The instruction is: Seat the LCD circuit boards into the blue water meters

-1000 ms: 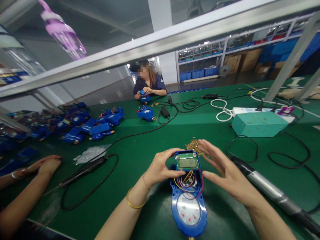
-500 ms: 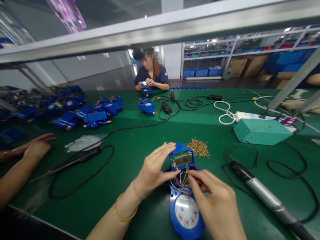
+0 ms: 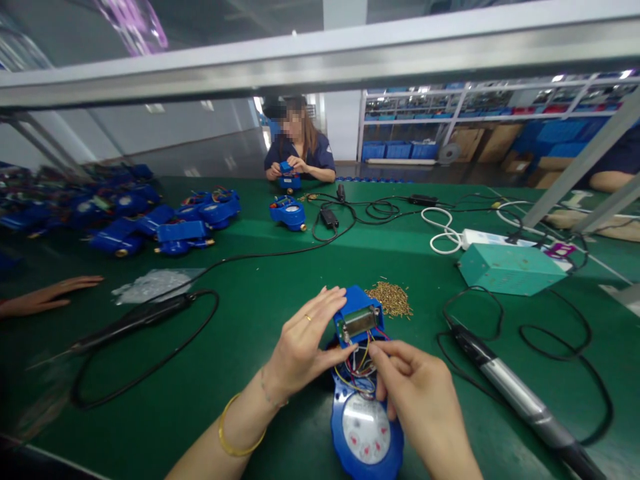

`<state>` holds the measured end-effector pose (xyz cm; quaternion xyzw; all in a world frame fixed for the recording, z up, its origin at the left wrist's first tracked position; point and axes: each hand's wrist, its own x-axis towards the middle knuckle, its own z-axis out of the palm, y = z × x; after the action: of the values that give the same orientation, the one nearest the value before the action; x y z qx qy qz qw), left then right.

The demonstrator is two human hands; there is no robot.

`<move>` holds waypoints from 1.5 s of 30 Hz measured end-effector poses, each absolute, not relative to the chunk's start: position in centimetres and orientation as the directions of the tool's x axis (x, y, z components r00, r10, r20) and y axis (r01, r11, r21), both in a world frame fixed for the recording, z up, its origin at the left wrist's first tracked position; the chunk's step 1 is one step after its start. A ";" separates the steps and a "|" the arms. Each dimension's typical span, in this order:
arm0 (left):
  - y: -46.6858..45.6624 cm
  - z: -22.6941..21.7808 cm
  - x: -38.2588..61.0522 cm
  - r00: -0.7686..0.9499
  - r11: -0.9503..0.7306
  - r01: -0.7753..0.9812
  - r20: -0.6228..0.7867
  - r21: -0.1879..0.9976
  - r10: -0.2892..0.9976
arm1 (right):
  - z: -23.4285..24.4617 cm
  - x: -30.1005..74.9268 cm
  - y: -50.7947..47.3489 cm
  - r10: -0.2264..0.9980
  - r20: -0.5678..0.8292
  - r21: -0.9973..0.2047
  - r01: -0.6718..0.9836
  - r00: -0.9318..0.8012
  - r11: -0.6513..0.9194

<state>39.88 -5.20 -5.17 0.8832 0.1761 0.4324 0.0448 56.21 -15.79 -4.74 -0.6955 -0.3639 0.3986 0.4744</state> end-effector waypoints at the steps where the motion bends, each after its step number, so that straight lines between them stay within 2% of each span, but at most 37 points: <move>1: -5.2 -5.2 39.9 0.566 -0.934 0.272 0.747 0.232 0.350 | -4.6 56.2 -15.8 0.886 -0.224 -0.951 0.109 0.405 -0.290; 8: -5.2 -5.1 40.0 0.568 -0.928 0.278 0.738 0.246 0.366 | -5.1 56.6 -15.1 0.895 -0.300 -0.941 0.054 0.330 -0.335; 16: -5.1 -5.2 40.0 0.565 -0.933 0.276 0.747 0.230 0.351 | -3.9 55.6 -14.9 0.880 -0.329 -0.940 -0.033 0.344 -0.338; 19: -5.1 -5.2 40.0 0.573 -0.934 0.278 0.742 0.223 0.347 | -3.6 55.1 -15.0 0.881 -0.256 -0.950 0.067 0.399 -0.306; 21: -5.3 -5.1 40.0 0.580 -0.934 0.275 0.736 0.227 0.349 | -4.0 55.0 -15.1 0.883 -0.127 -0.917 0.285 0.452 -0.278; 23: -5.4 -5.0 40.0 0.584 -0.932 0.271 0.728 0.241 0.359 | -4.7 55.0 -15.5 0.874 0.117 -0.759 0.610 0.472 -0.227; 25: -5.5 -5.0 40.1 0.582 -0.927 0.266 0.723 0.264 0.372 | -5.5 54.9 -16.1 0.850 0.367 -0.462 0.867 0.377 -0.185; 27: -5.6 -5.1 40.1 0.579 -0.920 0.260 0.715 0.293 0.392 | -6.1 54.8 -16.6 0.835 0.489 -0.200 0.964 0.252 -0.174; 28: -5.6 -5.2 40.1 0.575 -0.914 0.262 0.711 0.309 0.405 | -6.2 54.8 -16.8 0.833 0.512 -0.130 0.978 0.208 -0.164; 29: -5.5 -5.3 40.1 0.571 -0.908 0.267 0.706 0.323 0.419 | -6.3 54.9 -16.9 0.828 0.528 -0.114 0.982 0.189 -0.151; 30: -5.5 -5.4 40.1 0.566 -0.901 0.276 0.700 0.336 0.435 | -6.3 55.0 -16.9 0.824 0.534 -0.153 0.980 0.191 -0.128; 33: -5.4 -5.7 40.1 0.545 -0.885 0.294 0.698 0.360 0.465 | -6.1 55.6 -16.4 0.824 0.494 -0.458 0.888 0.276 -0.023; 35: -5.5 -5.9 40.2 0.529 -0.881 0.291 0.705 0.372 0.473 | -6.0 56.0 -15.9 0.839 0.426 -0.614 0.789 0.340 -0.008; 42: -6.0 -6.1 40.6 0.470 -0.849 0.310 0.707 0.429 0.529 | -5.7 55.8 -15.3 0.831 0.319 -0.736 0.671 0.456 -0.086; 45: -6.0 -6.1 40.6 0.467 -0.842 0.320 0.701 0.435 0.540 | -5.5 56.0 -15.4 0.853 0.151 -0.828 0.535 0.500 -0.168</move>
<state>40.65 -5.99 -6.14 0.8477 0.2535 0.4497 0.1221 56.01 -15.43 -5.47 -0.7430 -0.4670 0.1784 0.4450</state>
